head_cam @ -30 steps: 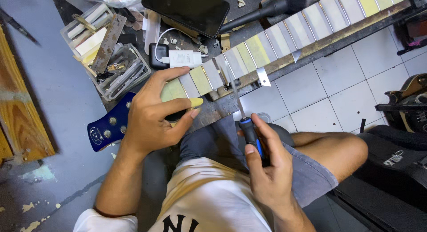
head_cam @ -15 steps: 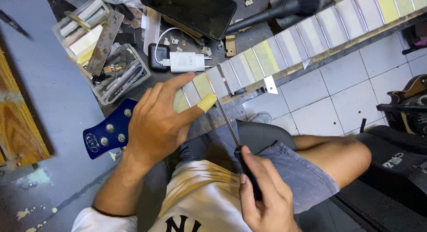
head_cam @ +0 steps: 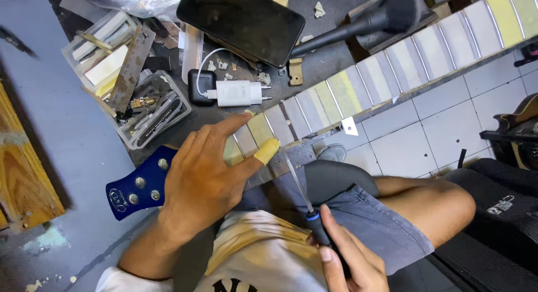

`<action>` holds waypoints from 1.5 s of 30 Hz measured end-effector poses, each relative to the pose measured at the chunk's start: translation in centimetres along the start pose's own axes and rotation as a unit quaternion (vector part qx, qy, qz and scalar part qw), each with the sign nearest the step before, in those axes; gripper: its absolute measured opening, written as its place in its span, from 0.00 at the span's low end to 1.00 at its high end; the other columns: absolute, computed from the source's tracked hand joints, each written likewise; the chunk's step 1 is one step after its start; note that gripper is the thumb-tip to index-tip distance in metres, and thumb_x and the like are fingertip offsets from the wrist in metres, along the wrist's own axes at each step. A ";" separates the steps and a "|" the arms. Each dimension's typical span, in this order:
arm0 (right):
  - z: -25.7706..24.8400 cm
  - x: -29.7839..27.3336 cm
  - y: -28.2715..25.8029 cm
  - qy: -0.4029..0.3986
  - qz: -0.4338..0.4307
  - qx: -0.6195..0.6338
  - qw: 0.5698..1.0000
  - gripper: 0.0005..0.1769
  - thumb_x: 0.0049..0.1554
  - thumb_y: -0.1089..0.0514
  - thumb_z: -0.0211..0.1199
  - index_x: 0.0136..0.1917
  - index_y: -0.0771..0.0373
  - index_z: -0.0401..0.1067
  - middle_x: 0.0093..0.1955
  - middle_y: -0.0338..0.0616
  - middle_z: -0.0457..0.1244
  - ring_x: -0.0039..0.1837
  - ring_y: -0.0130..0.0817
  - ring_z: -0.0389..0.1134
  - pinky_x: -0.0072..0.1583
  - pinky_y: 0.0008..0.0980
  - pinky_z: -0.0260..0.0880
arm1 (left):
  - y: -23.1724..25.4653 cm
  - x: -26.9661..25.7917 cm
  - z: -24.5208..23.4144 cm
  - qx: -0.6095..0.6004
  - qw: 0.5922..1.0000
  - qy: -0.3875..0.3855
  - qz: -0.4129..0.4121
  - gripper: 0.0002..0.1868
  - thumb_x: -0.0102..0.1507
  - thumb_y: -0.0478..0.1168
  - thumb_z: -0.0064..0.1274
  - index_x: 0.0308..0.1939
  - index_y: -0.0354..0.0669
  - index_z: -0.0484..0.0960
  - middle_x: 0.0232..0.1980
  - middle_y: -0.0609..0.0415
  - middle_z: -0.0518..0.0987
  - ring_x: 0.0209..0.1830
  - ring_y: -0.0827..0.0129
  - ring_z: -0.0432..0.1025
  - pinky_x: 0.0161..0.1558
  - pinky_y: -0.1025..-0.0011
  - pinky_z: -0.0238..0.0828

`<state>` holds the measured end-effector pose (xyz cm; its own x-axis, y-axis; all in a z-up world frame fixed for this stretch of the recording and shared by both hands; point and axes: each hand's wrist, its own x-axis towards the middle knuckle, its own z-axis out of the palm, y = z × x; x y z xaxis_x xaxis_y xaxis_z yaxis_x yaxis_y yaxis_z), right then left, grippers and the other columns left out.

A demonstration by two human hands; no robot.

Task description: The person files the edges of metal frets on a guitar neck using a small metal file. They hold the neck steady with one hand and move the file back and forth along the fret edges.

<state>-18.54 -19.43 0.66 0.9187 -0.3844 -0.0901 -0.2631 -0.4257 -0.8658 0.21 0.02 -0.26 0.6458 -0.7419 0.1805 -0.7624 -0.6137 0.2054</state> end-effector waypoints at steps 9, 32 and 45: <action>0.3 2.2 -0.8 -0.110 -0.087 -0.010 0.990 0.30 0.68 0.57 0.51 0.81 0.65 0.60 0.58 0.48 0.73 0.54 0.34 0.76 0.59 0.28 0.72 | 0.4 0.7 -0.2 -0.024 0.998 0.050 0.002 0.21 0.65 0.27 0.52 0.55 0.59 0.82 0.69 0.41 0.77 0.49 0.48 0.76 0.37 0.56 0.67; 1.8 6.6 -1.6 -0.093 -0.123 -0.014 0.988 0.28 0.69 0.56 0.49 0.79 0.69 0.60 0.68 0.53 0.70 0.60 0.39 0.78 0.63 0.32 0.75 | 0.2 0.5 -0.2 -0.080 0.994 0.069 0.004 0.10 0.63 0.28 0.57 0.43 0.49 0.82 0.69 0.39 0.76 0.52 0.46 0.77 0.40 0.55 0.68; 1.2 0.1 -1.1 0.057 -0.030 -0.055 0.996 0.23 0.64 0.56 0.52 0.68 0.63 0.76 0.45 0.41 0.76 0.46 0.25 0.78 0.54 0.20 0.75 | 0.2 0.4 -0.2 -0.029 0.999 0.024 0.008 0.26 0.59 0.28 0.56 0.55 0.65 0.86 0.70 0.43 0.75 0.54 0.46 0.75 0.40 0.53 0.70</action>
<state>-17.85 -18.06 1.00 0.8964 -0.4428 0.0215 -0.2450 -0.5352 -0.8084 0.30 -0.37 0.05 0.6360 -0.7366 0.2300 -0.7697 -0.5844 0.2569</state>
